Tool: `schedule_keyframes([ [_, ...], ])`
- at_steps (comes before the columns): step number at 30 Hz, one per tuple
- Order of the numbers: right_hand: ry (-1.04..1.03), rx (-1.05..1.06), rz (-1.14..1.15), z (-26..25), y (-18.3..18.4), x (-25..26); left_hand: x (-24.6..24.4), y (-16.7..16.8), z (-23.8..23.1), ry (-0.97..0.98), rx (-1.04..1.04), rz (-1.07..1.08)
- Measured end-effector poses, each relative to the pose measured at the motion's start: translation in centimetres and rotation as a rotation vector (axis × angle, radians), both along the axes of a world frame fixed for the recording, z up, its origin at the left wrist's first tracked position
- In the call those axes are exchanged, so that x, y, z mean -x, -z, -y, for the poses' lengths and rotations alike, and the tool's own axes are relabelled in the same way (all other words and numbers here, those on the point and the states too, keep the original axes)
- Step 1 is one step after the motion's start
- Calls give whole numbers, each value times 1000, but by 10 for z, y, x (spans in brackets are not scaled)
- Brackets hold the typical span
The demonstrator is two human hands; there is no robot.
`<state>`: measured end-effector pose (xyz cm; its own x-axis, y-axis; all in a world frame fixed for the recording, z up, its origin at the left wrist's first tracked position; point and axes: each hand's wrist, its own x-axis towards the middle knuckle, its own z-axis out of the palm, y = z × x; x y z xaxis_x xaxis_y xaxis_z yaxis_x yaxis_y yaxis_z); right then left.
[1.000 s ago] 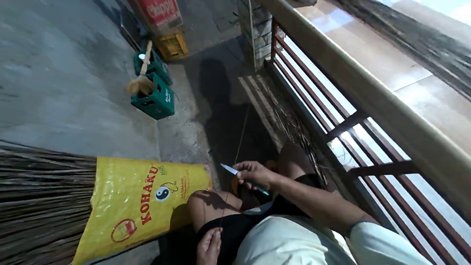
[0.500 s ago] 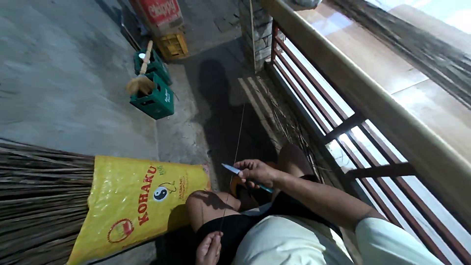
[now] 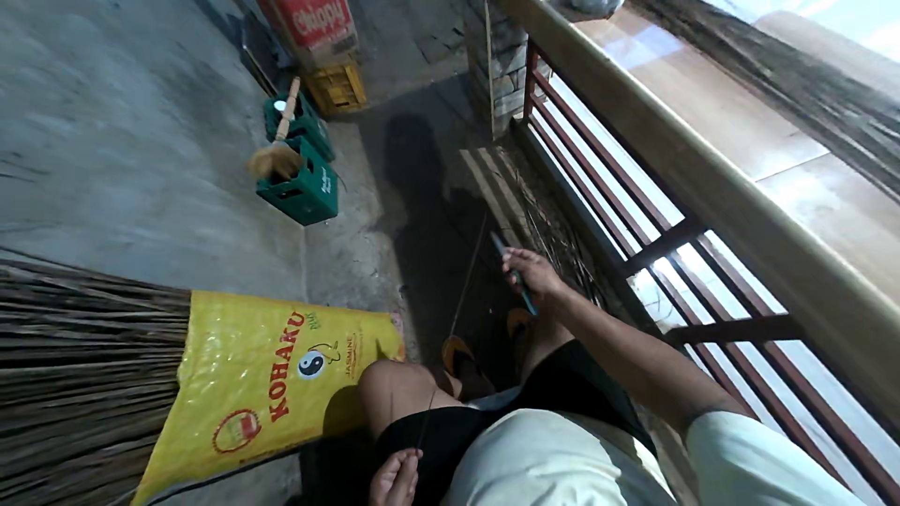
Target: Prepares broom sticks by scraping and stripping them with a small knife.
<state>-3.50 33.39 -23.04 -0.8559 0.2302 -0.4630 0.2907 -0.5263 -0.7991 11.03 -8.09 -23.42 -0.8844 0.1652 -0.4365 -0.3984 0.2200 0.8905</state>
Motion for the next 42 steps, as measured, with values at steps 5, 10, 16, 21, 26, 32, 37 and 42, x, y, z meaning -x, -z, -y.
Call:
schedule_keyframes([
  [5,-223,-16,-177,23,-8,-31,16,-1,-16,-33,26,3],
  [10,-615,162,-274,105,-1,-73,31,-9,-47,9,-12,-30],
  [16,-625,208,-262,106,2,-66,32,-14,-48,21,-70,-22],
  [21,-738,231,-160,82,-7,-62,31,-13,-50,53,-104,-43],
  [26,-751,309,-135,67,-6,-60,35,-12,-54,102,-135,-23],
  [32,-536,326,-63,32,-12,-48,36,-13,-46,126,-125,8],
  [37,-322,84,-36,-29,-2,-29,28,-10,-21,93,-58,55],
  [42,316,-40,-1,-78,21,-13,28,-2,-13,48,-4,101],
])
